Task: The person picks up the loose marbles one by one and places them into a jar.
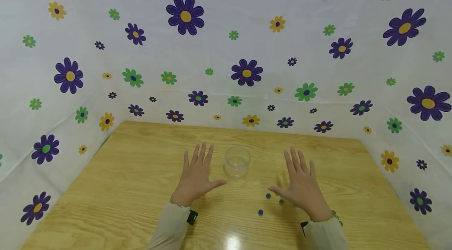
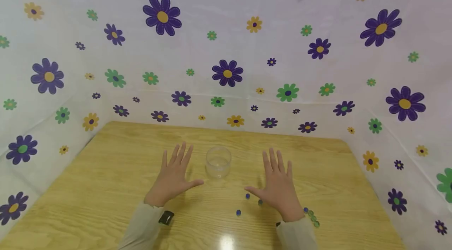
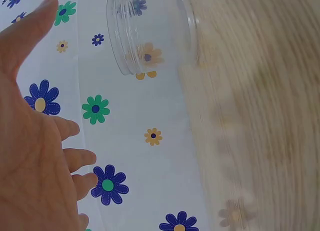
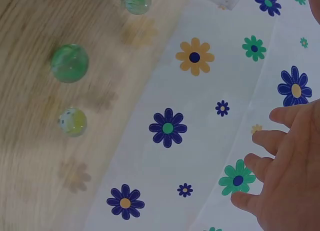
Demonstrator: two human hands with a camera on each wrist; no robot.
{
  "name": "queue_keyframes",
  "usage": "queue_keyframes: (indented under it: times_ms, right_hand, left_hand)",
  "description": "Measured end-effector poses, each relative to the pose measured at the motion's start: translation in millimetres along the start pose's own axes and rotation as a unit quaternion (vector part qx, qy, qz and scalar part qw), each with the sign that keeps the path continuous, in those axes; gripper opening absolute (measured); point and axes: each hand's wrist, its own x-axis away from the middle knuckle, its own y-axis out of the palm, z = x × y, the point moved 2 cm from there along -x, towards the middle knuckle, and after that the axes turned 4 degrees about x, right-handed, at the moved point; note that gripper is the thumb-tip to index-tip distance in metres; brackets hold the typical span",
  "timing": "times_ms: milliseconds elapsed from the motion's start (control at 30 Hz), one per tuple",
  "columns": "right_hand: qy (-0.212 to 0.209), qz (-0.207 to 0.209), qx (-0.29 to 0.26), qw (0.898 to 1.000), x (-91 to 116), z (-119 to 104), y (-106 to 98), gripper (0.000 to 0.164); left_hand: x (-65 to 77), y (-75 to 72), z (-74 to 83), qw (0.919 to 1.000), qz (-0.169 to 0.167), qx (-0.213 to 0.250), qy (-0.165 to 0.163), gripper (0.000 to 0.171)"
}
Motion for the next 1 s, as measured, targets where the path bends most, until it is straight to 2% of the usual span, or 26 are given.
queue_keyframes:
  times_ms: [167,300,533,733,1000]
  right_hand:
    - [-0.014,0.008,0.006,1.000,-8,-3,-4,0.111]
    - [-0.031,-0.002,0.012,0.999,-21,-7,-5,0.110]
    - [-0.084,-0.015,0.040,0.996,-49,-14,6,0.105]
    - [-0.123,-0.045,0.029,0.991,-74,-19,18,0.101]
    - [-0.139,-0.092,0.064,0.984,-97,-22,35,0.098]
  left_hand:
    - [-7.0,2.3,-3.1,1.0000,-0.004,-0.008,0.004,0.109]
    - [-16.6,2.1,-4.5,0.9996,-0.026,-0.013,0.006,0.108]
    - [-35.8,9.0,-10.2,0.9986,-0.050,-0.016,0.009,0.102]
    - [-48.9,12.3,-12.7,0.9979,-0.056,-0.011,0.030,0.097]
    - [-62.9,19.2,-11.2,0.9954,-0.061,-0.045,0.057,0.094]
